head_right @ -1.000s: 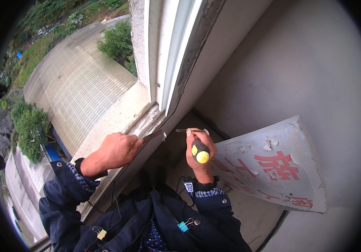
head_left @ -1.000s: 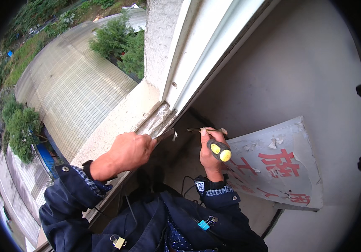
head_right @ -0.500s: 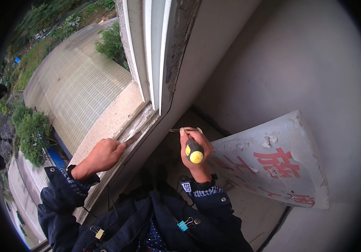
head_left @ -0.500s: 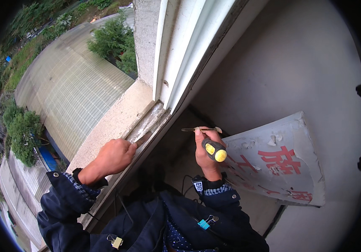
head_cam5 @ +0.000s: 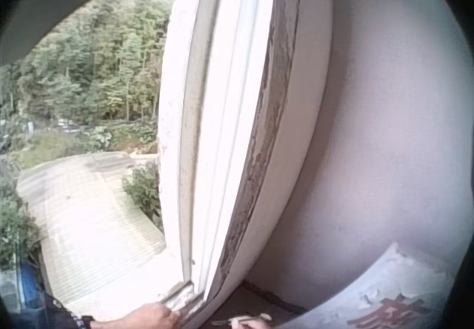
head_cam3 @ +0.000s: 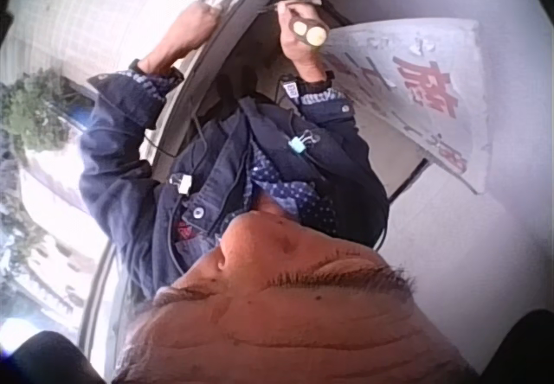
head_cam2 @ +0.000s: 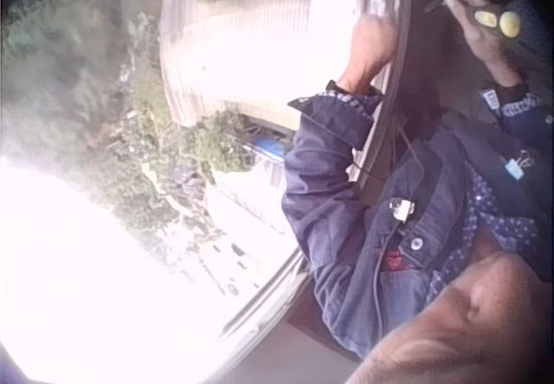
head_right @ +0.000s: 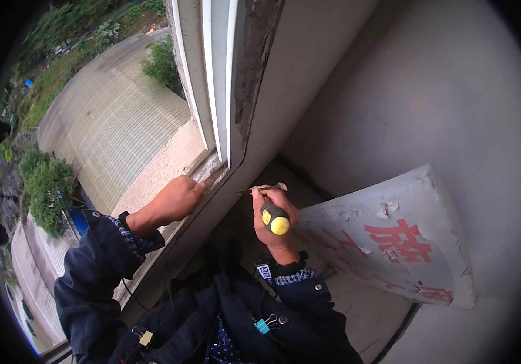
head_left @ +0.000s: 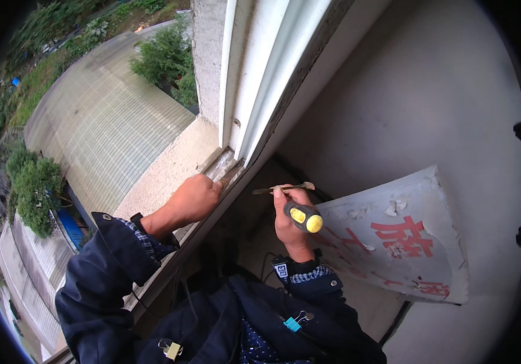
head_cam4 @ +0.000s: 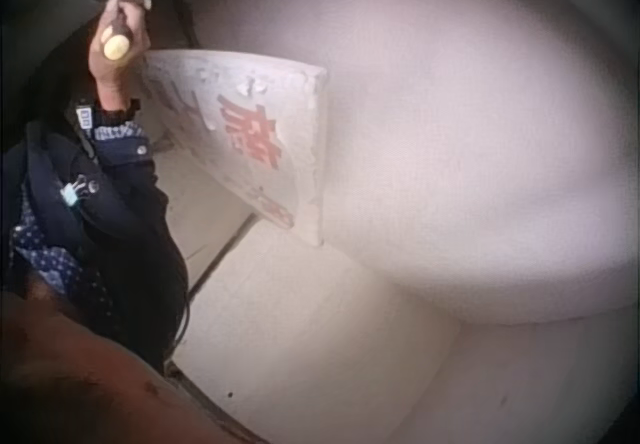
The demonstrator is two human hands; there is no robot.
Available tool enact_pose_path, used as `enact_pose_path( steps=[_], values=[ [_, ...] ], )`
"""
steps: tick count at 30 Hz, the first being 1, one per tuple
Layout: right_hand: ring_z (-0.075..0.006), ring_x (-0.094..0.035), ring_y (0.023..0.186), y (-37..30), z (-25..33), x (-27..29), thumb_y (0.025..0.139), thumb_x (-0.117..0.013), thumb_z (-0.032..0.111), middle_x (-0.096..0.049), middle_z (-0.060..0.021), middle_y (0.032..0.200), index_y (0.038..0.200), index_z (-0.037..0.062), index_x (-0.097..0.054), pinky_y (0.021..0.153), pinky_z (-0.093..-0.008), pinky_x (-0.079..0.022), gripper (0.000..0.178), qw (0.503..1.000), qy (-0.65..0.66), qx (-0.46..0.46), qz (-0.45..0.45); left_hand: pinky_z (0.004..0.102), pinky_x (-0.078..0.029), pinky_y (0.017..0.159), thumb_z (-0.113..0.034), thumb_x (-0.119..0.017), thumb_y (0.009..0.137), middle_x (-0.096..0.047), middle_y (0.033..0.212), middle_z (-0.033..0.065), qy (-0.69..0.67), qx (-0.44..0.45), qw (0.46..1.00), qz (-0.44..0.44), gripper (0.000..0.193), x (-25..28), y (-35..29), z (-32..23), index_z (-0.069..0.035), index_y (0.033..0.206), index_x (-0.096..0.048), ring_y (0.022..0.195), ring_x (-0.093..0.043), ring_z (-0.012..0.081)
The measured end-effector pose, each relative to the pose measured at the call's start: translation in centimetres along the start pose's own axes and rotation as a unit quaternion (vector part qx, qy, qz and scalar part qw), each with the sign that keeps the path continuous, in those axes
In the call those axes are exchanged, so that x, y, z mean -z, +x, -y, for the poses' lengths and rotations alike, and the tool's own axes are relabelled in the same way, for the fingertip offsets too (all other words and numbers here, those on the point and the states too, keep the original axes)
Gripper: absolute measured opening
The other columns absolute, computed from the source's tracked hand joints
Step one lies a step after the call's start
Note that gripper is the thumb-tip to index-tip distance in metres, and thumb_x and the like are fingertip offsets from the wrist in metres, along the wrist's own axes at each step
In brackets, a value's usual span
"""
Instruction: The person scrapes and brushes the window frame and sill to remove debris and residue. They use a small scraper and a brush, alternating between scraping and brushing along the frame edges and corners.
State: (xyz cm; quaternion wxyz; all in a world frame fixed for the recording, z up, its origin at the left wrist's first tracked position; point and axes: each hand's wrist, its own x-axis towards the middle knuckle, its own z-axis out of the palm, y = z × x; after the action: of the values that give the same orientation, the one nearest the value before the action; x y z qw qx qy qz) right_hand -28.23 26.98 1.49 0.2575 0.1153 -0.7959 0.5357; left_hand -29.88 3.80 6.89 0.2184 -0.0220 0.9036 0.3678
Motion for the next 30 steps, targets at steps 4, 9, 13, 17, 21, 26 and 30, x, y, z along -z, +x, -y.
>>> enact_pose_path(
  steps=[4, 9, 13, 17, 21, 26, 30],
  values=[
    [-0.0158, -0.066, 0.066, -0.1, -0.1, -0.7, 0.091, -0.075, 0.005, -0.073, -0.0081, 0.082, 0.091, 0.0009, -0.064, 0.067, -0.0280, -0.053, 0.011, 1.000, 0.027, -0.012, 0.007, 0.0521, -0.053, 0.084, -0.031, -0.047, 0.103, -0.066, 0.089, 0.0370, 0.000, 0.007, 1.000, -0.002, 0.050, -0.8, 0.7, 0.8, 0.012, 0.090, -0.069, 0.088, -0.066, 0.0512],
    [-0.0156, -0.067, 0.067, -0.3, 0.1, -1.6, 0.092, -0.074, 0.006, -0.073, -0.0084, 0.083, 0.092, 0.0003, -0.064, 0.065, -0.0282, -0.053, 0.011, 0.997, 0.074, -0.016, 0.018, 0.0529, -0.054, 0.086, -0.031, -0.048, 0.103, -0.067, 0.091, 0.0369, 0.089, -0.066, 0.993, -0.032, 0.051, -1.5, 2.5, 0.7, 0.012, 0.087, -0.070, 0.091, -0.066, 0.0515],
    [-0.0152, -0.067, 0.067, -0.7, 0.1, -1.6, 0.094, -0.073, 0.010, -0.073, -0.0087, 0.083, 0.093, 0.0002, -0.065, 0.065, -0.0286, -0.054, 0.013, 0.995, 0.061, -0.069, 0.042, 0.0529, -0.054, 0.087, -0.031, -0.047, 0.103, -0.067, 0.089, 0.0360, 0.041, -0.028, 0.998, -0.031, 0.051, -1.5, 2.3, 0.5, 0.011, 0.086, -0.070, 0.090, -0.067, 0.0511],
    [-0.0147, -0.066, 0.068, -1.1, 0.0, -1.7, 0.095, -0.073, 0.012, -0.073, -0.0083, 0.082, 0.095, 0.0003, -0.065, 0.066, -0.0285, -0.054, 0.014, 0.994, 0.066, -0.082, 0.041, 0.0517, -0.053, 0.084, -0.030, -0.047, 0.104, -0.067, 0.088, 0.0351, 0.033, -0.069, 0.996, -0.042, 0.048, -0.7, 1.4, 0.5, 0.010, 0.091, -0.069, 0.086, -0.067, 0.0498],
    [-0.0141, -0.066, 0.069, -1.5, 0.0, -1.6, 0.095, -0.073, 0.012, -0.072, -0.0082, 0.083, 0.095, 0.0003, -0.065, 0.066, -0.0283, -0.053, 0.014, 0.994, 0.063, -0.084, 0.038, 0.0481, -0.052, 0.081, -0.032, -0.047, 0.105, -0.067, 0.084, 0.0325, -0.021, -0.061, 0.998, -0.028, 0.048, 0.0, 0.9, 0.6, 0.009, 0.097, -0.069, 0.081, -0.068, 0.0443],
    [-0.0129, -0.065, 0.069, -1.6, 0.0, -1.3, 0.095, -0.072, 0.012, -0.072, -0.0081, 0.082, 0.096, 0.0000, -0.065, 0.065, -0.0279, -0.052, 0.014, 0.995, 0.057, -0.084, 0.026, 0.0451, -0.052, 0.075, -0.032, -0.047, 0.106, -0.065, 0.074, 0.0255, -0.063, -0.059, 0.996, -0.027, 0.047, 0.3, 0.4, 0.5, 0.008, 0.094, -0.068, 0.070, -0.065, 0.0342],
    [-0.0114, -0.064, 0.072, -1.5, 0.7, -1.0, 0.097, -0.071, 0.012, -0.071, -0.0072, 0.083, 0.099, -0.0009, -0.064, 0.067, -0.0272, -0.051, 0.015, 0.992, 0.077, -0.092, 0.024, 0.0432, -0.051, 0.069, -0.032, -0.048, 0.106, -0.063, 0.069, 0.0203, -0.088, -0.054, 0.994, -0.019, 0.047, 0.7, -1.2, 1.0, 0.006, 0.087, -0.067, 0.064, -0.062, 0.0299]
  ],
)
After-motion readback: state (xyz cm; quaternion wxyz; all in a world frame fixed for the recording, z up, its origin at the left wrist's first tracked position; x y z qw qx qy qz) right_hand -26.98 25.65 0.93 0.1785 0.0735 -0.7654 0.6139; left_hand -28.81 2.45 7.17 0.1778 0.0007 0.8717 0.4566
